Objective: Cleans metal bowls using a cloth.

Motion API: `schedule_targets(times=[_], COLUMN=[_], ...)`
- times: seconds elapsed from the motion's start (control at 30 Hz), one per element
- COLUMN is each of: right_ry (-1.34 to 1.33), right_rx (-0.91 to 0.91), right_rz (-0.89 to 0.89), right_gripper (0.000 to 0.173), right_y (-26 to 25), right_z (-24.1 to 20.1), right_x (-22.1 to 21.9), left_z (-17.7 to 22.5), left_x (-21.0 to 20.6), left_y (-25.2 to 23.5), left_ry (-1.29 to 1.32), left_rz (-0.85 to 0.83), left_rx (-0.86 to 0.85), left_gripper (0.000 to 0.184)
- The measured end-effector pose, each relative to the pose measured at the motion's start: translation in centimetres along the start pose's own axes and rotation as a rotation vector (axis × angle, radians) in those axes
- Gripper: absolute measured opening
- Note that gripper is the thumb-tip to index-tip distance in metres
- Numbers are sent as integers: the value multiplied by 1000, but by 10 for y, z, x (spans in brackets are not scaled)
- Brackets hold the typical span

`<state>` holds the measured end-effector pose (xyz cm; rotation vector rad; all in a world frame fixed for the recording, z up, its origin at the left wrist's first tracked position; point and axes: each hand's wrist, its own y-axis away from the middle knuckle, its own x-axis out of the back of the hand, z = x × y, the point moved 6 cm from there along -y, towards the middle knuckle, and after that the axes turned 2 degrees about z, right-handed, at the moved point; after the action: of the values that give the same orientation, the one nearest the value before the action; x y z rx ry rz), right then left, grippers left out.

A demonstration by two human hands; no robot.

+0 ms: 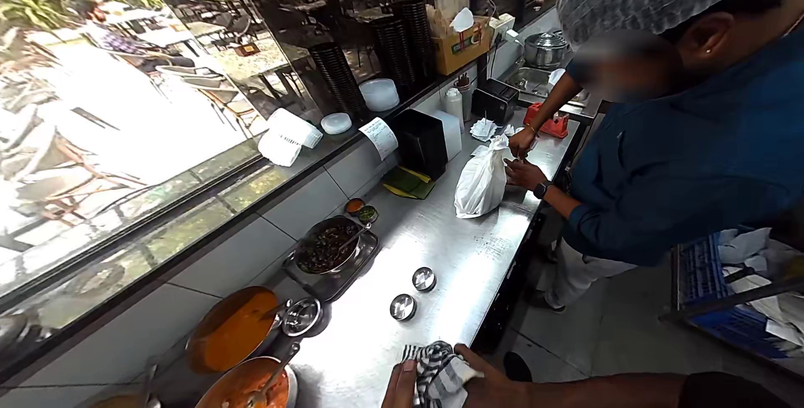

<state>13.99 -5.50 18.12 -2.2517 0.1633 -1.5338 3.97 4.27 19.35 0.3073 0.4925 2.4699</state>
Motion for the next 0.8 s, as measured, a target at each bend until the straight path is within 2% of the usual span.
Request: schedule_targets(times=[0.1,0.13,0.17,0.23,0.33,0.43,0.47,0.53,0.6,0.67,0.73,0.8], right_ry=[-698,-908,-1041,-1117,-1046,-1019,-924,-572,-246,-63,-41,-187], right_rx=[-166,-200,-221,-217,-208,-184,-187,-244,-306,-352,-391,-427], right_rz=[-390,-452,-466,-439,-316,-297,-305,-309,-273,-215,-208,-223], right_gripper=[76,90,98,101,88,87,85,75,65,59,56,60], right_y=[-4,-5,-6,-10,-11,1,5,14,20,21,20,19], right_z=[4,5,7,12,24,31,33,37,38,34,31,31], right_x=[7,11,17,28,33,31,31,26,21,16,8,-1], left_z=[31,39,45,47,27,17,15,5,-3,6,15,19], left_x=[-6,-8,-11,-17,-29,-40,-44,-51,-56,-60,-58,-55], left_y=[2,2,0,-11,-37,-40,-39,-39,-38,-32,-28,-30], left_ry=[-196,-226,-235,-137,150,281,287,272,184,-33,-233,-366], left_rz=[109,124,132,78,-117,-209,-218,-204,-151,-73,6,45], left_rx=[-217,-283,-344,-392,-284,-173,-149,-95,-101,-196,-242,-279], left_gripper=[39,36,34,32,44,50,51,55,53,42,40,42])
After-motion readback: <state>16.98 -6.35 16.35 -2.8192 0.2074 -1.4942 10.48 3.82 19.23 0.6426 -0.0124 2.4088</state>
